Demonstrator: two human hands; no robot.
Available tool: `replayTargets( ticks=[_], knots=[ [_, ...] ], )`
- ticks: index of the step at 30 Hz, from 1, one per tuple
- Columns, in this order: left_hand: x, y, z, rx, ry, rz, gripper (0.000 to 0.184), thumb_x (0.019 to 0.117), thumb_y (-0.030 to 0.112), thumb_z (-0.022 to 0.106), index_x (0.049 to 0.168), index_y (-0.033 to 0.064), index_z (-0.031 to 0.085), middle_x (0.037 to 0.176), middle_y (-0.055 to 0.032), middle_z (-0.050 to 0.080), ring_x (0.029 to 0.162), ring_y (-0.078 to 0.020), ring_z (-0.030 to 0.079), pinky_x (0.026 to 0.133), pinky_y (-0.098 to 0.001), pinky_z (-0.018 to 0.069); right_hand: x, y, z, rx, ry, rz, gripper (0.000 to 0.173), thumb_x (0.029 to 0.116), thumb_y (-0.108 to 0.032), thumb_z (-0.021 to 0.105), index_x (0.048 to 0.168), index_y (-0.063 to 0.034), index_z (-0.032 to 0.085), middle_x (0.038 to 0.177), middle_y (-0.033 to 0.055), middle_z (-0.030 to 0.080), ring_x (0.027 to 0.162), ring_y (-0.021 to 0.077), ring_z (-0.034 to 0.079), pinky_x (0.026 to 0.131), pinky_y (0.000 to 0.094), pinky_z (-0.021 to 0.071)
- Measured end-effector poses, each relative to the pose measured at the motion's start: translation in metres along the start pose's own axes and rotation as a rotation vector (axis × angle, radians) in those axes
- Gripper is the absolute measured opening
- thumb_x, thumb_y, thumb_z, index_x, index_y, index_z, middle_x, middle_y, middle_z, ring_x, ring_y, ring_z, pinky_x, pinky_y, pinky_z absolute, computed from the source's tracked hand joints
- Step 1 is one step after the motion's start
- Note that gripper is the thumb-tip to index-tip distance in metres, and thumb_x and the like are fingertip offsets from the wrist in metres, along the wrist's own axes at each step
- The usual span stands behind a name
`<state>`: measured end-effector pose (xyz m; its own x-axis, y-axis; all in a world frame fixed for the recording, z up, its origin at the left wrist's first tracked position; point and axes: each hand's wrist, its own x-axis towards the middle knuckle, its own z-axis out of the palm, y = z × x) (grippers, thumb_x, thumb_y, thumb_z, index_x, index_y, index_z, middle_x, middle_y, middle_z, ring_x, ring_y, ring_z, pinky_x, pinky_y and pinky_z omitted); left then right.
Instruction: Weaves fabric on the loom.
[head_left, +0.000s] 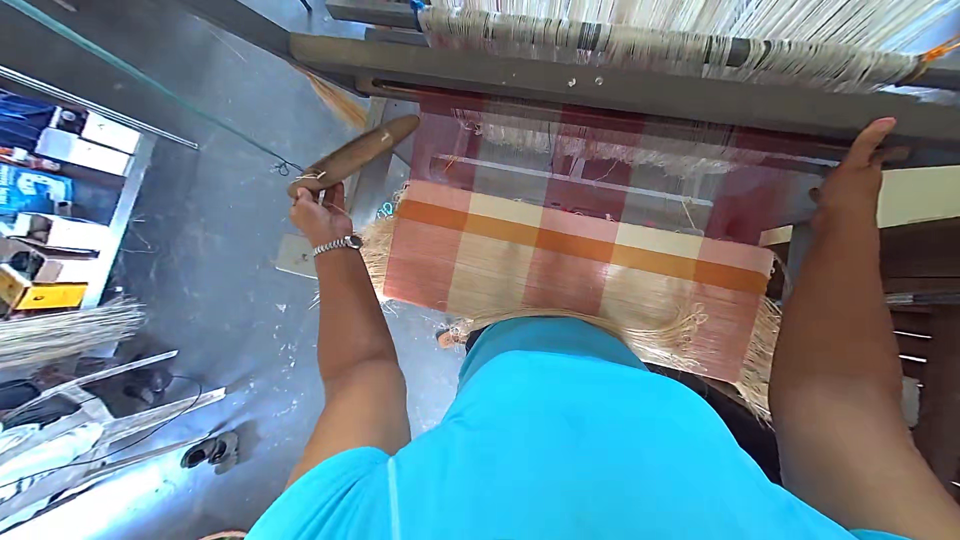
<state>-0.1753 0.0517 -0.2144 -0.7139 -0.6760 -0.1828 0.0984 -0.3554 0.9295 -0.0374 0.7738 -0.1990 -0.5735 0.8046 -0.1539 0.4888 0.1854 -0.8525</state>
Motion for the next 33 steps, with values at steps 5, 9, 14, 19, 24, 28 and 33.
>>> replayTargets(
  ticks=[5, 9, 14, 19, 24, 28, 33],
  knots=[
    [0.031, -0.019, 0.034, -0.054, 0.081, 0.012, 0.038, 0.1129, 0.017, 0.027, 0.144, -0.0039, 0.037, 0.132, -0.0246, 0.054, 0.107, -0.0312, 0.066, 0.088, -0.0431, 0.0606, -0.002, 0.0, -0.002, 0.069, -0.06, 0.054, 0.092, 0.0979, -0.079, 0.022, 0.163, -0.0144, 0.021, 0.159, 0.0134, 0.043, 0.141, 0.0275, 0.048, 0.109, 0.0562, 0.0447],
    [0.039, -0.027, 0.057, -0.03, 0.089, 0.016, 0.038, 0.1127, 0.015, 0.027, 0.143, -0.0041, 0.038, 0.13, -0.0246, 0.055, 0.104, -0.0302, 0.067, 0.086, -0.0423, 0.0607, 0.0, 0.001, -0.002, 0.088, -0.075, 0.08, 0.091, 0.0977, -0.08, 0.022, 0.163, -0.0169, 0.022, 0.159, 0.0119, 0.043, 0.141, 0.0277, 0.049, 0.109, 0.0555, 0.0455],
    [0.051, -0.035, 0.069, 0.011, 0.051, -0.005, 0.036, 0.1119, 0.015, 0.029, 0.14, -0.0035, 0.041, 0.127, -0.0234, 0.057, 0.099, -0.0291, 0.068, 0.082, -0.042, 0.0613, -0.001, 0.0, -0.002, 0.139, -0.091, 0.113, 0.089, 0.0971, -0.08, 0.025, 0.162, -0.0194, 0.027, 0.16, 0.0084, 0.043, 0.142, 0.0263, 0.049, 0.109, 0.053, 0.0469],
    [0.045, -0.038, 0.085, 0.089, -0.064, -0.075, 0.037, 0.1127, 0.016, 0.028, 0.143, -0.0032, 0.039, 0.128, -0.0225, 0.057, 0.101, -0.0277, 0.069, 0.084, -0.0407, 0.0611, -0.002, -0.001, -0.002, 0.209, -0.148, 0.161, 0.087, 0.0985, -0.078, 0.024, 0.16, -0.0162, 0.031, 0.158, 0.0088, 0.045, 0.138, 0.027, 0.053, 0.106, 0.0501, 0.0505],
    [0.03, -0.058, 0.117, 0.137, -0.166, -0.083, 0.049, 0.1097, 0.009, 0.04, 0.15, 0.0072, 0.013, 0.12, -0.0241, 0.057, 0.085, -0.0295, 0.071, 0.073, -0.0435, 0.0632, -0.005, -0.004, 0.002, 0.286, -0.173, 0.197, 0.086, 0.0997, -0.077, 0.021, 0.16, -0.0165, 0.028, 0.159, 0.008, 0.044, 0.137, 0.0256, 0.054, 0.104, 0.0483, 0.0524],
    [0.005, -0.044, 0.138, 0.632, -0.752, -0.304, 0.05, 0.1112, 0.041, 0.036, 0.15, 0.0097, 0.042, 0.139, -0.0087, 0.061, 0.12, -0.0214, 0.064, 0.099, -0.0412, 0.0545, -0.002, 0.0, 0.003, 0.34, -0.209, 0.183, 0.084, 0.1001, -0.076, 0.019, 0.16, -0.0179, 0.028, 0.156, 0.0058, 0.048, 0.131, 0.0251, 0.059, 0.1, 0.0484, 0.0552],
    [0.017, -0.031, 0.146, 0.967, -0.83, -0.336, 0.072, 0.1009, 0.073, 0.028, 0.142, 0.0203, 0.056, 0.151, -0.0052, 0.051, 0.136, -0.0283, 0.05, 0.106, -0.056, 0.0429, -0.004, -0.004, 0.002, 0.395, -0.262, 0.192, 0.081, 0.1014, -0.074, 0.017, 0.16, -0.0183, 0.027, 0.153, 0.0065, 0.052, 0.123, 0.0264, 0.065, 0.094, 0.0451, 0.0591]
  ],
)
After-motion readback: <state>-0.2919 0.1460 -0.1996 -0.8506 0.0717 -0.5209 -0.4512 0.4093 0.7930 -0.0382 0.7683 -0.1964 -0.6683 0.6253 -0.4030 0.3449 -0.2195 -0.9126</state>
